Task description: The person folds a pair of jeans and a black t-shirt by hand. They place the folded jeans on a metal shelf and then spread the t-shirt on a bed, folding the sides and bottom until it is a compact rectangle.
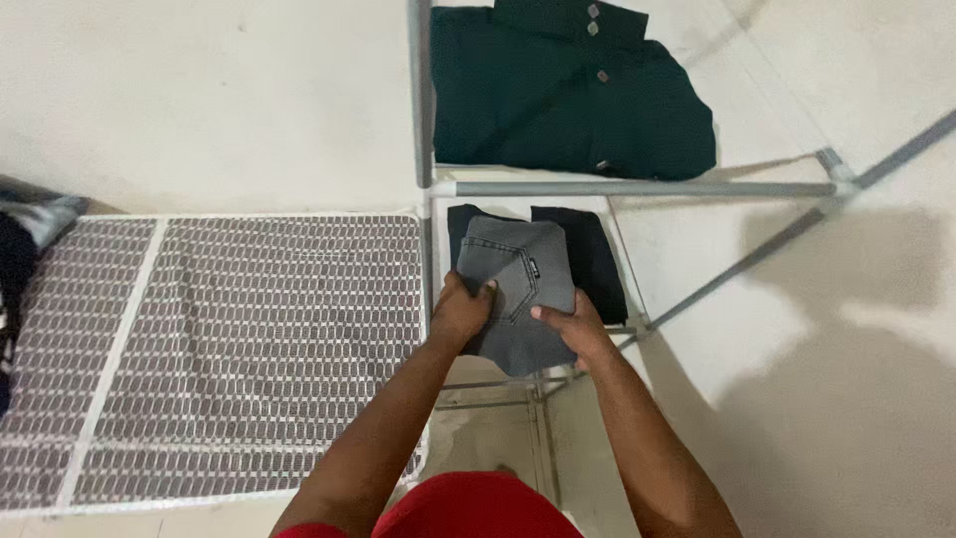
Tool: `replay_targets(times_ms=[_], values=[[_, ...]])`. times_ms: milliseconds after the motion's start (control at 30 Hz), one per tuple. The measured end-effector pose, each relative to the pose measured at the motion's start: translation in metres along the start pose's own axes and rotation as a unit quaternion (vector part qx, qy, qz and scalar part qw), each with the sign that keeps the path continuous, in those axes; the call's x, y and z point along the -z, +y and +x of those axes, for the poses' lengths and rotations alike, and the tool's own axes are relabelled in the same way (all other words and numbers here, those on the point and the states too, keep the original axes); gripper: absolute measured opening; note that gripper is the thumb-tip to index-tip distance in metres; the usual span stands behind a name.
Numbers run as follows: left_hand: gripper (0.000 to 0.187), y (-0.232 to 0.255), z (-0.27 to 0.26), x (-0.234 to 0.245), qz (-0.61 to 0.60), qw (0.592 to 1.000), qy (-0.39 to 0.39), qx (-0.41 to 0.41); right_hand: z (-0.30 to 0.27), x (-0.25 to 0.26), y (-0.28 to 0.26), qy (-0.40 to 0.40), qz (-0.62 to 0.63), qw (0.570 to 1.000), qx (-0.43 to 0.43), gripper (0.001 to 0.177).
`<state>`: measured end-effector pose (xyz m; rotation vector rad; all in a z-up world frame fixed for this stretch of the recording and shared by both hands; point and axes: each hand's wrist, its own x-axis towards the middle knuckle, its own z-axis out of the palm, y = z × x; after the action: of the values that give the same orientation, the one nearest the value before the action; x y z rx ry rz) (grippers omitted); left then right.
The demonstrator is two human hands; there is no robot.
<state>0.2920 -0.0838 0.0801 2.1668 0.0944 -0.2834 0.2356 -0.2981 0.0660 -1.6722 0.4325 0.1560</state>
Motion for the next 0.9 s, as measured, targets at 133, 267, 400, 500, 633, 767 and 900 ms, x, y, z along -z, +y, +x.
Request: replay_targets(times_ms=[133,267,400,500,633,767,900], values=[[0.07,0.016,0.011,-0.007,0.025,0.993,0.116,-0.009,0.044,0.006,-0.002,-0.058,0.036,0.989,0.127,0.071],[0.061,0.031,0.036,-0.003,0.018,0.99,0.106,0.088,0.073,-0.001,0.001,-0.008,-0.038,0.989,0.145,0.072],[0.055,0.025,0.049,-0.007,0.033,0.983,0.134,0.123,0.081,-0.006,-0.004,0.013,-0.097,0.99,0.1,0.078],[0.058,0.021,0.053,-0.009,0.028,0.98,0.176,0.086,0.082,-0.006,-0.006,-0.019,-0.007,0.989,0.148,0.072],[0.055,0.03,0.053,-0.004,0.046,0.978,0.169,0.111,0.091,-0.009,-0.007,-0.019,-0.038,0.987,0.153,0.073],[0.059,0.032,0.052,-0.003,0.082,0.978,0.127,0.145,0.097,-0.014,0.001,0.014,-0.186,0.974,0.129,0.086],[0.075,0.032,0.049,-0.003,0.088,0.979,0.125,0.137,0.098,-0.013,0.002,0.014,-0.189,0.974,0.121,0.092]])
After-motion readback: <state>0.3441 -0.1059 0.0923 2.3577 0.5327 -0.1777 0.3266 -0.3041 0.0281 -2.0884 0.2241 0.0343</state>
